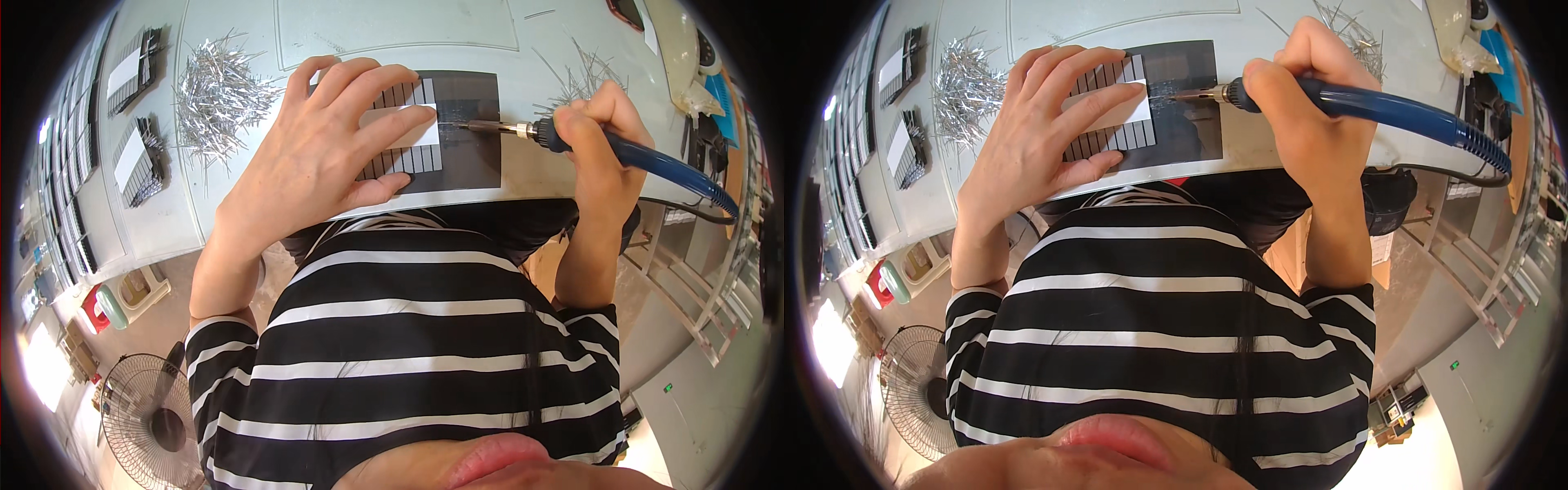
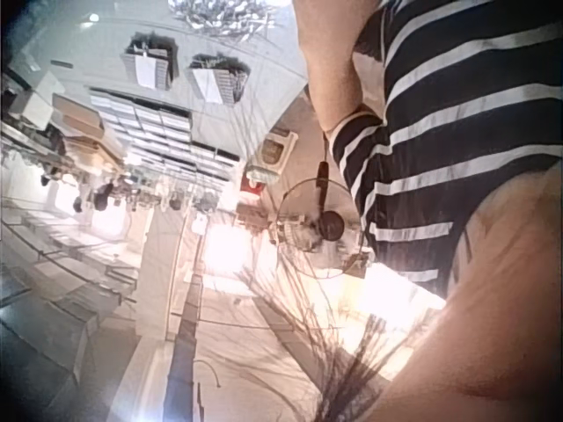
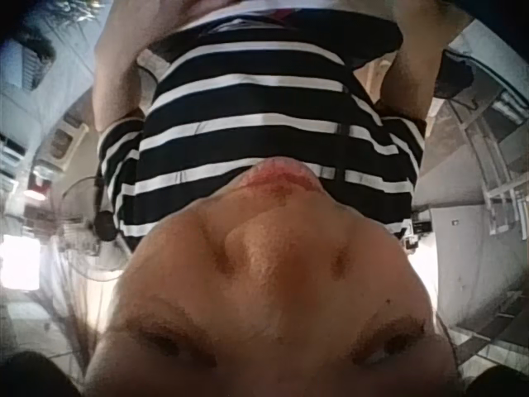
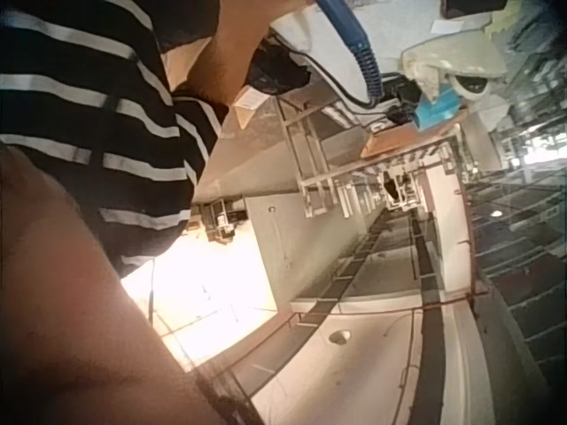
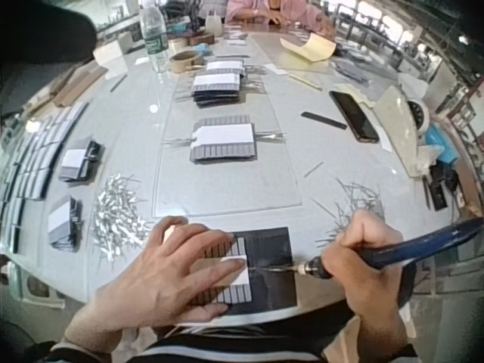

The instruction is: Soldering thin wires onto metal contact strips using a soldering iron and a jig.

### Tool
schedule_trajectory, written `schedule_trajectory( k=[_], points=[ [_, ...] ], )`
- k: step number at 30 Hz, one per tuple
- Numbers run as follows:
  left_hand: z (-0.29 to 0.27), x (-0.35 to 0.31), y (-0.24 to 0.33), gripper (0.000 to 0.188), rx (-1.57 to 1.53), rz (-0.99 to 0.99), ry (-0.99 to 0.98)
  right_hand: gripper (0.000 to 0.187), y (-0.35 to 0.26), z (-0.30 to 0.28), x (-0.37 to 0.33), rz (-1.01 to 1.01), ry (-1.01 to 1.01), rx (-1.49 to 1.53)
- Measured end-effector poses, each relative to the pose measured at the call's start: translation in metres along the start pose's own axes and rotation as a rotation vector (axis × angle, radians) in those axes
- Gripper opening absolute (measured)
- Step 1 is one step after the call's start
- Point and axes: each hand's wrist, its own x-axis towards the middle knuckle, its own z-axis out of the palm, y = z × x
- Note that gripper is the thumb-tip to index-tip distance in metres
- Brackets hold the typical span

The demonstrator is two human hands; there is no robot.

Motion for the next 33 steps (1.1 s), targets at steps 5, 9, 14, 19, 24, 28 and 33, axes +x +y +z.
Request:
schedule_trajectory(
  k=[5, 9, 14, 19, 24, 28, 33],
  points=[
    [0.000, -0.001, -0.001, 0.054, -0.001, -0.006, 0.001, 0.028, 0.000, 0.002, 0.000, -0.019, -0.021, -0.057],
    [0.000, -0.002, -0.001, 0.054, 0.001, -0.005, 0.012, 0.029, 0.003, -0.001, -0.006, -0.001, 0.033, 0.019],
    [0.001, -0.001, -0.002, 0.053, -0.002, 0.002, 0.015, 0.029, 0.006, -0.003, -0.008, -0.032, 0.072, 0.046],
    [0.001, -0.002, -0.002, 0.054, 0.004, 0.004, 0.017, 0.029, 0.008, -0.002, -0.008, -0.038, 0.048, 0.047],
    [0.001, -0.002, -0.001, 0.053, 0.000, -0.003, 0.009, 0.028, 0.009, -0.001, -0.008, -0.031, 0.039, 0.009],
    [0.003, -0.002, -0.003, 0.052, -0.010, -0.003, 0.012, 0.026, 0.012, -0.004, -0.013, -0.126, 0.008, -0.055],
    [0.003, -0.002, -0.002, 0.049, -0.006, -0.001, 0.015, 0.025, 0.009, -0.003, -0.014, -0.140, 0.005, -0.054]
  ],
)
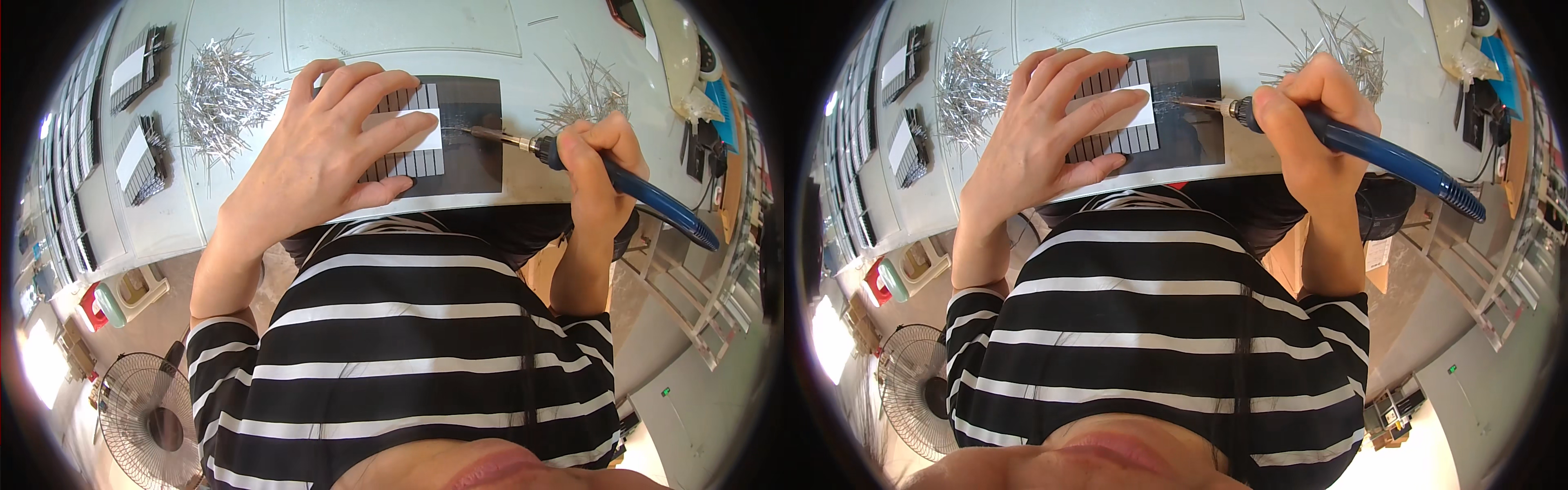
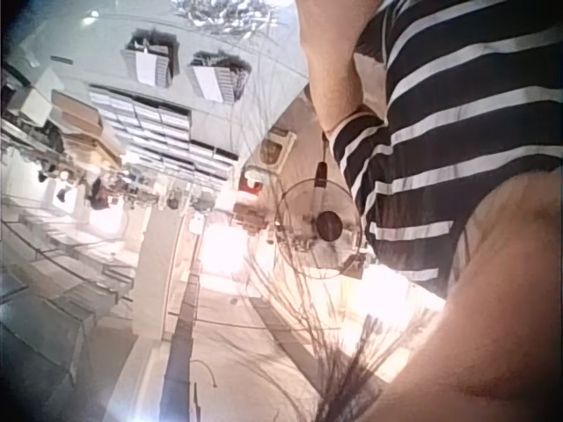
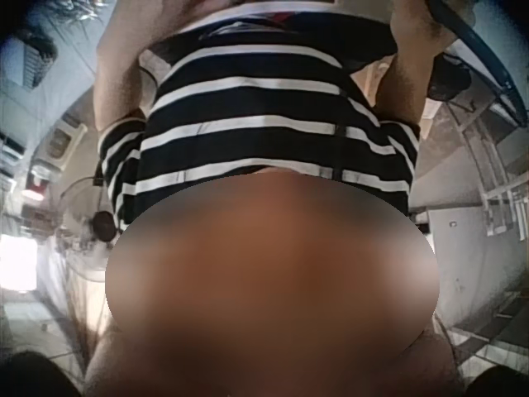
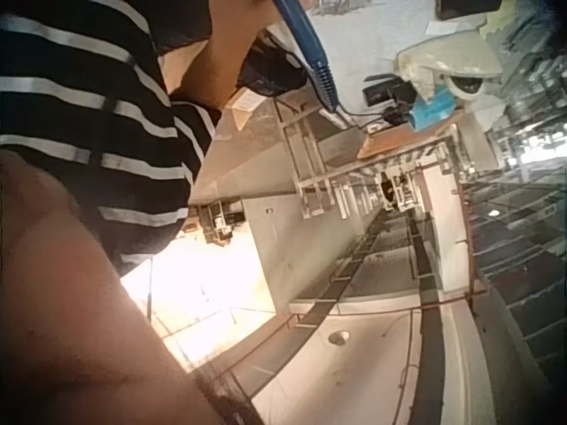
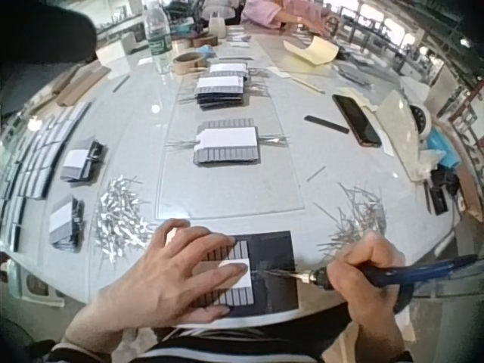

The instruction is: Soldering thin wires onto metal contact strips using a soldering iron and a jig.

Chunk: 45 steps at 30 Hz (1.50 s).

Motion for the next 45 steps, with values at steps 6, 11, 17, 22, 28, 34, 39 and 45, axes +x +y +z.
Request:
schedule_trajectory(
  k=[6, 11, 17, 22, 28, 34, 39, 45],
  points=[
    [0.001, 0.005, 0.003, 0.037, 0.009, 0.038, 0.008, 0.024, 0.006, -0.001, -0.002, -0.021, 0.024, 0.017],
    [0.004, 0.009, 0.007, 0.033, 0.043, 0.036, 0.028, 0.024, 0.003, 0.002, 0.001, -0.027, 0.004, 0.002],
    [0.007, 0.009, 0.007, 0.033, 0.095, 0.026, 0.043, 0.025, 0.000, 0.007, 0.002, -0.075, 0.002, -0.028],
    [0.006, 0.010, 0.009, 0.034, 0.124, 0.007, 0.034, 0.025, 0.004, 0.003, 0.000, -0.065, 0.000, -0.018],
    [0.007, 0.010, 0.008, 0.035, 0.126, 0.007, 0.033, 0.024, 0.005, 0.002, -0.003, -0.065, 0.020, -0.032],
    [0.007, 0.011, 0.008, 0.033, 0.123, 0.015, 0.038, 0.023, 0.000, 0.003, -0.005, -0.023, 0.087, 0.048],
    [0.007, 0.012, 0.006, 0.032, 0.115, 0.028, 0.043, 0.023, -0.004, 0.002, -0.004, 0.005, 0.093, 0.117],
    [0.010, 0.012, 0.007, 0.031, 0.105, 0.041, 0.051, 0.024, 0.001, 0.002, -0.005, -0.014, 0.084, 0.046]
  ],
)
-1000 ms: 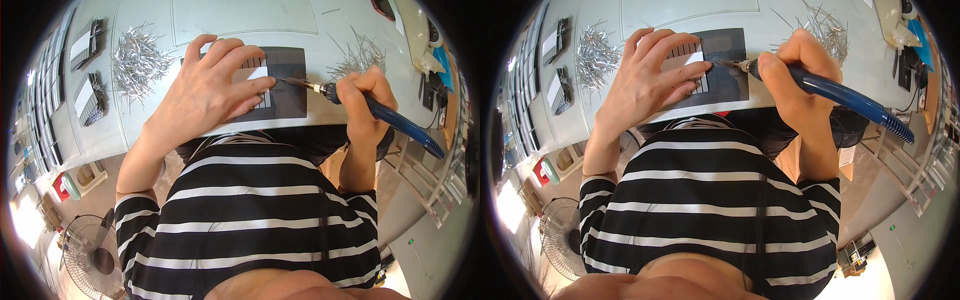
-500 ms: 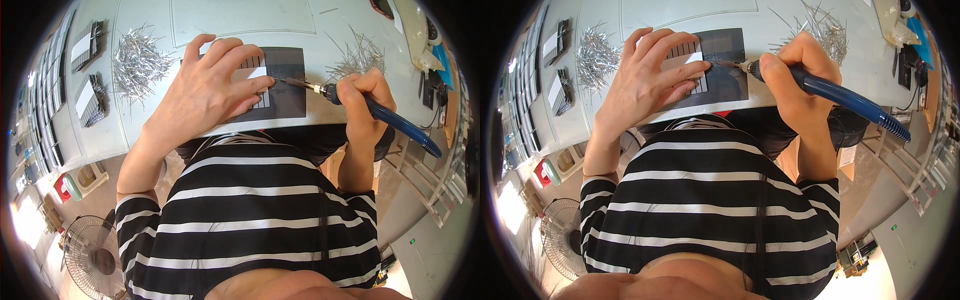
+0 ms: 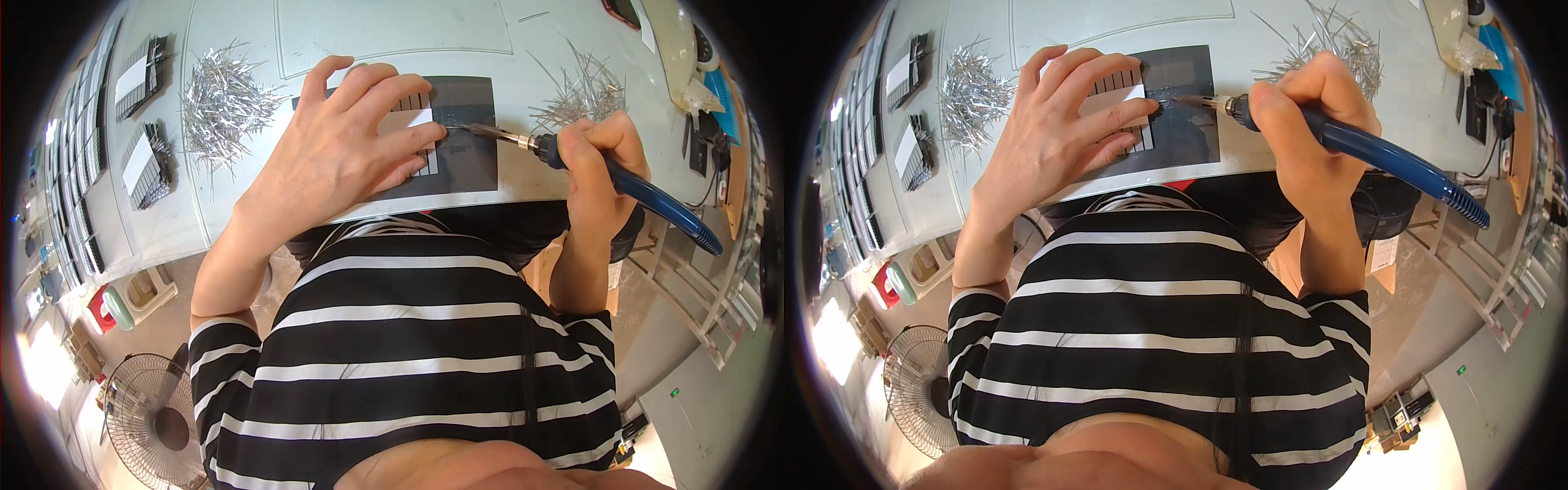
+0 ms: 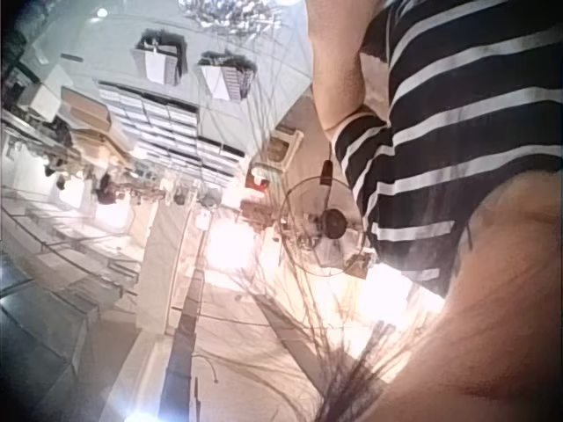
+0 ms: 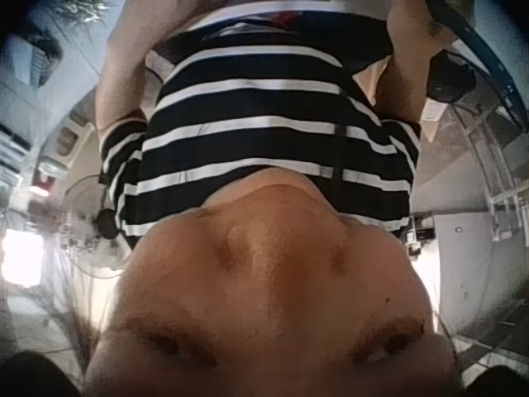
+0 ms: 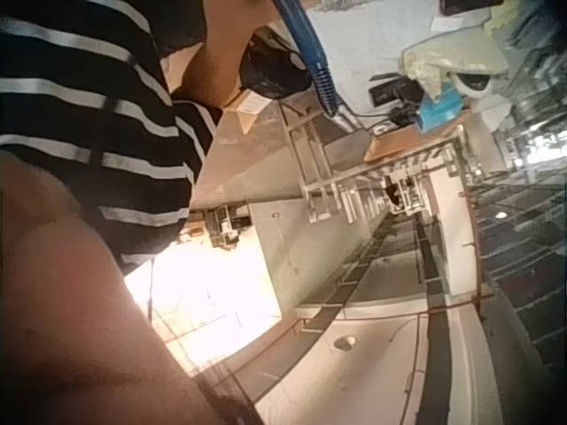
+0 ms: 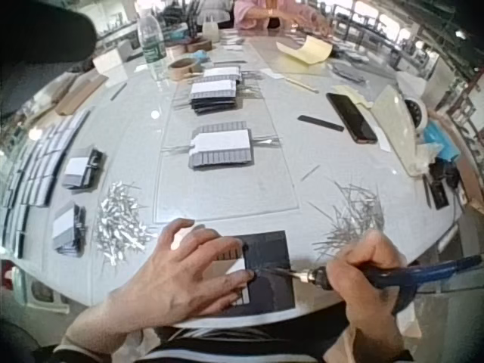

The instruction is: Soldering thin wires onto metal contact strips using a soldering iron and a jig.

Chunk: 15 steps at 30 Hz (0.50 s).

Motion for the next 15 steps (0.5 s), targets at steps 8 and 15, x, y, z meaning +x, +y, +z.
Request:
schedule_trajectory(
  k=[8, 15],
  points=[
    [-0.012, -0.004, -0.003, 0.034, -0.009, -0.002, 0.052, 0.021, 0.000, -0.002, 0.002, 0.009, 0.054, 0.047],
    [-0.048, -0.084, -0.024, 0.030, 0.105, -0.314, 0.321, 0.021, 0.008, -0.025, -0.008, 0.004, 0.248, -0.072]
  ],
)
